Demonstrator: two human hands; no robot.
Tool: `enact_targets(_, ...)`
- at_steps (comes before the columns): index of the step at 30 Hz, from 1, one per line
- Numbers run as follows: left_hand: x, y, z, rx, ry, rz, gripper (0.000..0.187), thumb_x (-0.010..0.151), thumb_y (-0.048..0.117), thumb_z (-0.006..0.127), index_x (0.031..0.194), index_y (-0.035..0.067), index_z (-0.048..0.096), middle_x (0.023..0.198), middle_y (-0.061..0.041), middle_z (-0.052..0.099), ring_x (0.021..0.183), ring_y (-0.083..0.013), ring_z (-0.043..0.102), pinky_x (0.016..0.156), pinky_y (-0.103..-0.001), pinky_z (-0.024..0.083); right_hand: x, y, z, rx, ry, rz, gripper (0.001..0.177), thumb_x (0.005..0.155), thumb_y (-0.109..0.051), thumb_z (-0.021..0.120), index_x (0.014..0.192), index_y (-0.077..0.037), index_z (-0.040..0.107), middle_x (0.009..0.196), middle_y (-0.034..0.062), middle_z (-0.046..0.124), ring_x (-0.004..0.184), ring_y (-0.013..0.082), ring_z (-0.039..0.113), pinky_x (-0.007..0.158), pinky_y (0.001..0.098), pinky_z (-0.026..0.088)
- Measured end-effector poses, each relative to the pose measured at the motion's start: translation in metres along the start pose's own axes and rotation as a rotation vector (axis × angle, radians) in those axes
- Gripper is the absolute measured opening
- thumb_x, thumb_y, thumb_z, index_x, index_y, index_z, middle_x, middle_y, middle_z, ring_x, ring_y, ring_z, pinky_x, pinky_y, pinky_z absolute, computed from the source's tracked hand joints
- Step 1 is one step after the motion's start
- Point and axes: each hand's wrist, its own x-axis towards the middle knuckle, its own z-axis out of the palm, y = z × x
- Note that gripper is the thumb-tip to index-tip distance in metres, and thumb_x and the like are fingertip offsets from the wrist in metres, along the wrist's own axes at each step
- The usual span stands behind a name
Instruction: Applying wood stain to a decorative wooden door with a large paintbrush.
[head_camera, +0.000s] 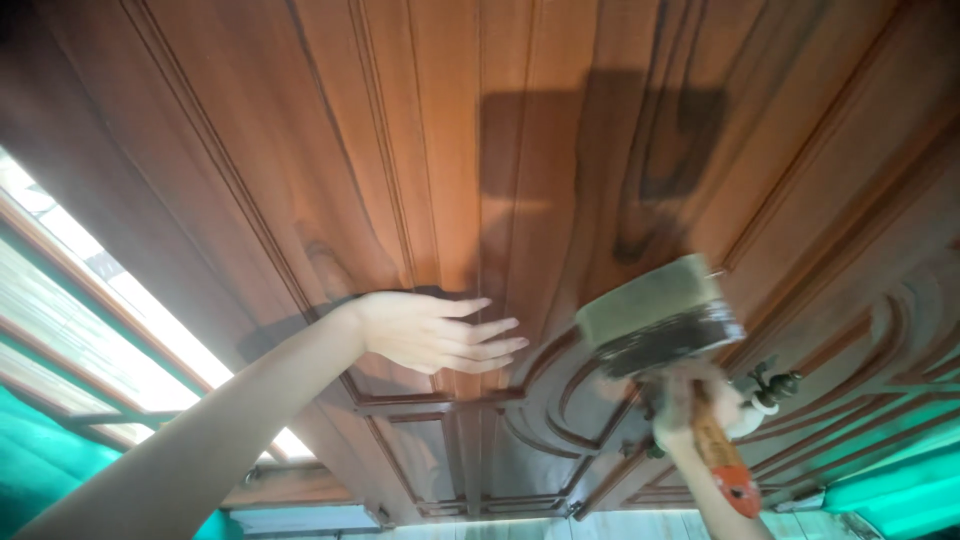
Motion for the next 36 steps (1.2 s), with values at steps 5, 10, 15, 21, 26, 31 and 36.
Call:
enact_targets(5,0.000,0.001,-0.002,0.105,-0.006,-0.011,0.085,0.081,0.049,0.060,0.155,0.014,0.039,0.164,-0.008,0.035,0.146,-0.0248,0.038,0.117,-0.045,0.033,-0.003,0.001,0.003,-0.025,-0.090,-0.066,0.012,0.105,-0.015,0.054,0.100,-0.004,0.055,0.085,0.0050,0.066,0.077,0.0116,0.067,0.069,0.0264,0.054)
enact_targets(10,-0.001,0.000,-0.003,0.197,-0.013,-0.063,0.068,0.091,0.037,0.054,0.154,0.013,0.043,0.162,-0.009,0.039,0.143,-0.0275,0.042,0.118,-0.046,0.033,-0.009,0.010,0.010,-0.112,-0.361,-0.362,0.008,0.096,-0.009,0.059,0.091,-0.003,0.060,0.075,0.0089,0.066,0.065,0.0174,0.066,0.060,0.0275,0.052)
enact_targets(15,0.000,0.001,-0.001,0.146,-0.017,-0.082,0.069,0.090,0.038,0.054,0.152,0.009,0.045,0.161,-0.010,0.041,0.145,-0.0274,0.041,0.119,-0.046,0.032,0.011,-0.015,0.022,-0.127,-0.267,-0.399,0.007,0.098,-0.009,0.059,0.095,-0.003,0.061,0.082,0.0106,0.069,0.071,0.0182,0.067,0.062,0.0268,0.053)
enact_targets(21,0.003,-0.001,-0.006,0.220,-0.080,-0.070,0.067,0.089,0.037,0.052,0.148,0.005,0.049,0.159,-0.009,0.042,0.146,-0.0262,0.039,0.118,-0.045,0.031,0.014,-0.022,0.023,-0.096,-0.347,-0.455,0.007,0.098,-0.010,0.062,0.097,-0.003,0.061,0.085,0.0108,0.069,0.074,0.0191,0.066,0.063,0.0283,0.053)
enact_targets(26,0.001,0.001,-0.001,0.203,-0.046,-0.095,0.063,0.094,0.035,0.050,0.150,0.006,0.048,0.157,-0.009,0.045,0.146,-0.0258,0.039,0.120,-0.045,0.031,-0.002,0.026,0.010,-0.030,-0.490,-0.482,0.004,0.092,-0.010,0.065,0.090,-0.008,0.062,0.074,0.0037,0.064,0.065,0.0162,0.062,0.058,0.0296,0.049)
enact_targets(31,0.001,0.000,-0.002,0.246,-0.062,-0.082,0.062,0.095,0.034,0.050,0.150,0.006,0.048,0.157,-0.009,0.046,0.146,-0.0255,0.039,0.119,-0.046,0.032,0.012,0.048,0.011,-0.041,-0.450,-0.490,0.006,0.091,-0.011,0.069,0.092,-0.007,0.065,0.074,0.0026,0.065,0.064,0.0189,0.064,0.059,0.0332,0.050)
enact_targets(36,0.001,0.001,-0.003,0.280,-0.073,-0.087,0.060,0.095,0.033,0.051,0.148,0.005,0.050,0.158,-0.009,0.045,0.147,-0.0257,0.038,0.120,-0.046,0.031,0.037,0.001,0.024,0.029,-0.738,-0.572,0.009,0.086,-0.011,0.073,0.091,-0.007,0.066,0.077,0.0054,0.069,0.068,0.0224,0.069,0.060,0.0330,0.055)
